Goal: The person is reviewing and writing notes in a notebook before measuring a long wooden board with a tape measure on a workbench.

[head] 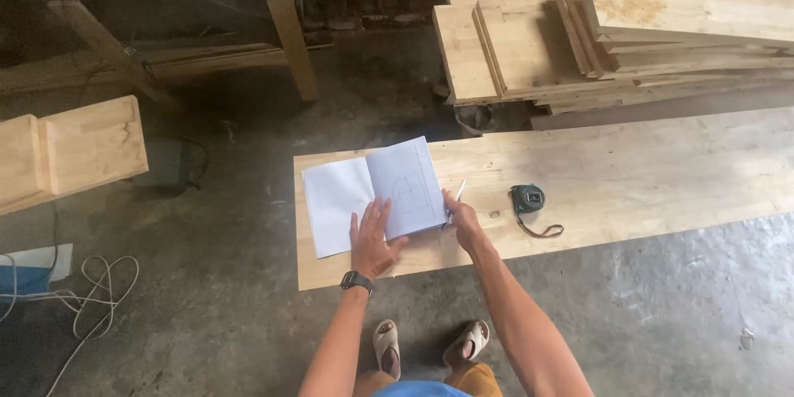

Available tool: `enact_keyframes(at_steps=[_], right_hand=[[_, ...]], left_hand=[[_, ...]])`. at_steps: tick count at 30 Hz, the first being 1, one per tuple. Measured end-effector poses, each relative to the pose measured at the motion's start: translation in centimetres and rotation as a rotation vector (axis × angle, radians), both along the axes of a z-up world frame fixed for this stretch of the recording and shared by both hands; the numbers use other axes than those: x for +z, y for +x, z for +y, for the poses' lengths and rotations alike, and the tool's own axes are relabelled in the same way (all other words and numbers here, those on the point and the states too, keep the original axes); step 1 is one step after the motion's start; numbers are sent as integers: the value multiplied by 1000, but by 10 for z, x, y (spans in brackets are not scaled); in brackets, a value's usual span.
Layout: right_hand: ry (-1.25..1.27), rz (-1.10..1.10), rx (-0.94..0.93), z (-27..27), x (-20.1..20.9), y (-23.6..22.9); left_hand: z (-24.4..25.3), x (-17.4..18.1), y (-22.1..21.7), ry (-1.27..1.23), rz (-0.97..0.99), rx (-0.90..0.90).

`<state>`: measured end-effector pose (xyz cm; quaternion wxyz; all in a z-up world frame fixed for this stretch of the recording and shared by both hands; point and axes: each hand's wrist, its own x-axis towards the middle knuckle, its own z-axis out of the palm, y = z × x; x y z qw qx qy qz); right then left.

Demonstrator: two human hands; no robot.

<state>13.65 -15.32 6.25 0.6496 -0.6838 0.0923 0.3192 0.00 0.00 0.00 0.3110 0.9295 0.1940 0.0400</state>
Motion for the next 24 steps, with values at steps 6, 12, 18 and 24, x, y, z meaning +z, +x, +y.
enact_keyframes(at_steps=[6,12,18,24], right_hand=[[16,6,71,-15,-60,21],[-26,-60,142,-15,-51,16],[-113,-67,162,-17,-73,23],[-307,-213,140,-9,-43,12]], left_hand=[[1,-4,0,-37,-51,27],[2,-21,0,-28,-119,37],[6,0,-10,-359,-382,233],[27,-60,-16,23,-597,719]])
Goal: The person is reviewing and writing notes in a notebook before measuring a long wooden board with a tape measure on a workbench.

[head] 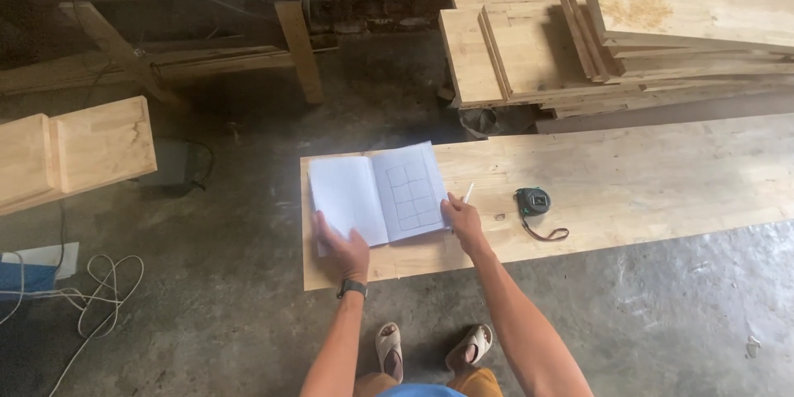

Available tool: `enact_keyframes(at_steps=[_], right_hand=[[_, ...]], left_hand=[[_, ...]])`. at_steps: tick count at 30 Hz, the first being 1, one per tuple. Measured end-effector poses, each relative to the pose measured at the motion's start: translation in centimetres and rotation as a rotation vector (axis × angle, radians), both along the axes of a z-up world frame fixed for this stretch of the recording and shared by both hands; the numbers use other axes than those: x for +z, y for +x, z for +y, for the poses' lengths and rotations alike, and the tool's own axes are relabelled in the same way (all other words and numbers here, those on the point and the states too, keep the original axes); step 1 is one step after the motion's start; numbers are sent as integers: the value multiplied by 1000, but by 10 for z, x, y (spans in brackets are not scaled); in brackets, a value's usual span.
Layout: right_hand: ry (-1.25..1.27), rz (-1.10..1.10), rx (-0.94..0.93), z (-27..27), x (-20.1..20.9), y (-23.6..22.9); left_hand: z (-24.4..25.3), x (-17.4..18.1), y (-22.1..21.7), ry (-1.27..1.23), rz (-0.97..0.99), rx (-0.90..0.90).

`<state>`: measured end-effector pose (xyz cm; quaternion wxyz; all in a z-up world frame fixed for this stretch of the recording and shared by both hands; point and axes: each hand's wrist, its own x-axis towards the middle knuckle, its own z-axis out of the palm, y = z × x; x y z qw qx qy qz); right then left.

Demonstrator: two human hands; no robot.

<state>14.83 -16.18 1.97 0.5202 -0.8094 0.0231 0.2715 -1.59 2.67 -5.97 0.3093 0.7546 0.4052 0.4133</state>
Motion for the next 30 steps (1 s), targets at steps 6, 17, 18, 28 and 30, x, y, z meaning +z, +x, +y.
enact_keyframes(at_steps=[6,17,18,28,30], right_hand=[[-72,-13,-29,11,44,-18],[239,157,-180,6,34,-6],[240,180,-192,8,51,-10],[264,124,-67,-7,-20,8],[262,100,-62,-5,-13,2]], left_hand=[[8,28,-16,512,442,-290],[-33,49,30,-94,374,-657],[-31,45,29,-107,365,-664],[-21,26,25,-161,321,-712],[-23,37,23,-192,309,-723]])
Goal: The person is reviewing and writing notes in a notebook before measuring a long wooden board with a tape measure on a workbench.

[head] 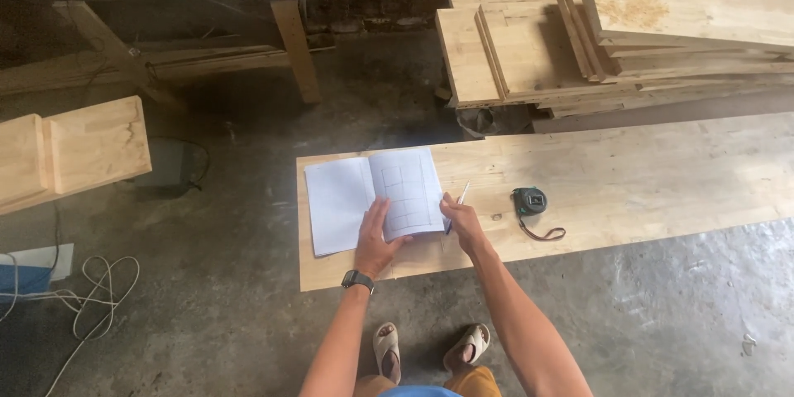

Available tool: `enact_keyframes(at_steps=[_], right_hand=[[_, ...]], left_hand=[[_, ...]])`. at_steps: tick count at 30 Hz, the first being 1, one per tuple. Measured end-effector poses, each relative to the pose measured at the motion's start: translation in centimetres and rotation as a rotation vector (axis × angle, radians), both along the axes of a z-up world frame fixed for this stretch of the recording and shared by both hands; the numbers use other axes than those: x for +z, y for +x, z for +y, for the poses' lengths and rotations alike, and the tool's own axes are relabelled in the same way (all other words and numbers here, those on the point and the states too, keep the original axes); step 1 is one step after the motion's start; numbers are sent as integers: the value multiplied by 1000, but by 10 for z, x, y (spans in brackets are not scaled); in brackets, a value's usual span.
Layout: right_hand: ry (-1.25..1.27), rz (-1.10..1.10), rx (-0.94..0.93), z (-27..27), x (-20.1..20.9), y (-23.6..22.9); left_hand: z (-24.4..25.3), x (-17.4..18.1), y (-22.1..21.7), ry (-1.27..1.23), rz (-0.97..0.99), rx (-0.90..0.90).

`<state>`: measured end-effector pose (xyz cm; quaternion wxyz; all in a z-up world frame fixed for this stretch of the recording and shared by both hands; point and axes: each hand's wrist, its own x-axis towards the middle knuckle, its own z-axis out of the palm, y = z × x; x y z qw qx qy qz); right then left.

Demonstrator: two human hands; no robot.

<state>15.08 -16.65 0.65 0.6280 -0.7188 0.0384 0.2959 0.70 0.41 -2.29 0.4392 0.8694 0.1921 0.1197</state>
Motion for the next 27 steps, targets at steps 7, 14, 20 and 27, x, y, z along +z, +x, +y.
enact_keyframes(at_steps=[7,14,20,27], right_hand=[[-20,-35,1,7,28,-16],[-119,-89,79,7,15,-11],[-260,-147,142,1,-60,12],[-328,-181,166,5,-29,0]], left_hand=[[2,-10,1,23,15,-7],[5,-21,2,1,-30,12],[6,-28,2,-6,-35,9],[7,-30,2,-16,-43,6]])
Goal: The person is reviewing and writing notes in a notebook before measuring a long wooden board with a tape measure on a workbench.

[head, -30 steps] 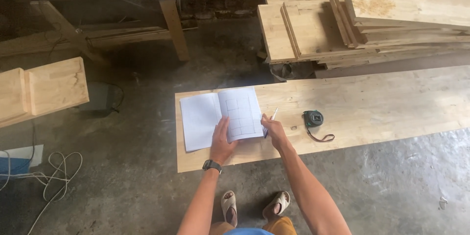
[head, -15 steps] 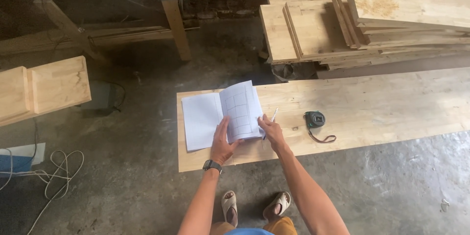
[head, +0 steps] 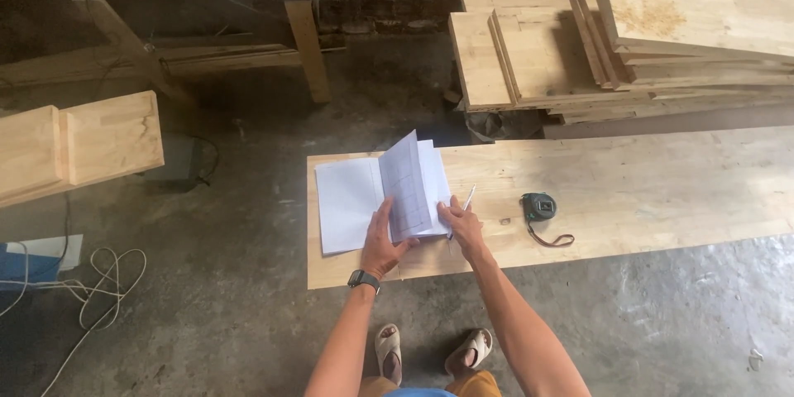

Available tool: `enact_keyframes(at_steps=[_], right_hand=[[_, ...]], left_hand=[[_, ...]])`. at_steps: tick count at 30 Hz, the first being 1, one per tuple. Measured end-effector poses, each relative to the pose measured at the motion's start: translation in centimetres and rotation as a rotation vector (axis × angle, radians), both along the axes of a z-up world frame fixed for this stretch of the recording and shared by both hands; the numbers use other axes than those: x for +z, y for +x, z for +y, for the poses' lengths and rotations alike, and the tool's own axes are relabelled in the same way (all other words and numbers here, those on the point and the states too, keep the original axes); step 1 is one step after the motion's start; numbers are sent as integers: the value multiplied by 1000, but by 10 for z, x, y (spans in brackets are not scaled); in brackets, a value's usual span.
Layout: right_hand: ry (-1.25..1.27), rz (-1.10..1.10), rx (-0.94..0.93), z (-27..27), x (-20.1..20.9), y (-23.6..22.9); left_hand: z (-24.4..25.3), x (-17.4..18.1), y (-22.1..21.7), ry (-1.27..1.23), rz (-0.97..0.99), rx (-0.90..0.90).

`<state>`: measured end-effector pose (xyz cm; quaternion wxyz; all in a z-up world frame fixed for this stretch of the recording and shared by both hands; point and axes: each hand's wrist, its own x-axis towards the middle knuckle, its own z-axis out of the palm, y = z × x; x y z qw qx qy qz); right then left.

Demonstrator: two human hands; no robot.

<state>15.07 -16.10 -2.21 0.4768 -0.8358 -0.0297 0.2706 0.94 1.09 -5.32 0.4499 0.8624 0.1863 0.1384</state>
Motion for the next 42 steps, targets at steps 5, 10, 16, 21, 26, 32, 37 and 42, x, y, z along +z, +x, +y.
enact_keyframes(at_steps=[5,10,16,21,26,32,37,42], right_hand=[[-57,27,12,0,11,0],[-243,-5,62,-1,-82,31],[-581,-117,309,25,-26,6],[-67,-11,-4,7,-62,11],[-155,-52,-31,-5,-57,14],[-516,-284,43,-5,-39,3],[-634,-356,110,-15,-37,-9],[-484,-179,100,-20,23,-19]], left_hand=[[1,20,-5,-70,18,-13],[-9,42,-6,-103,37,-9],[-25,55,7,3,37,81],[-6,-18,12,173,-475,704],[19,10,-24,317,-157,856],[2,32,-27,906,269,119],[-9,98,-24,579,589,-159],[-5,120,-10,504,678,-261]])
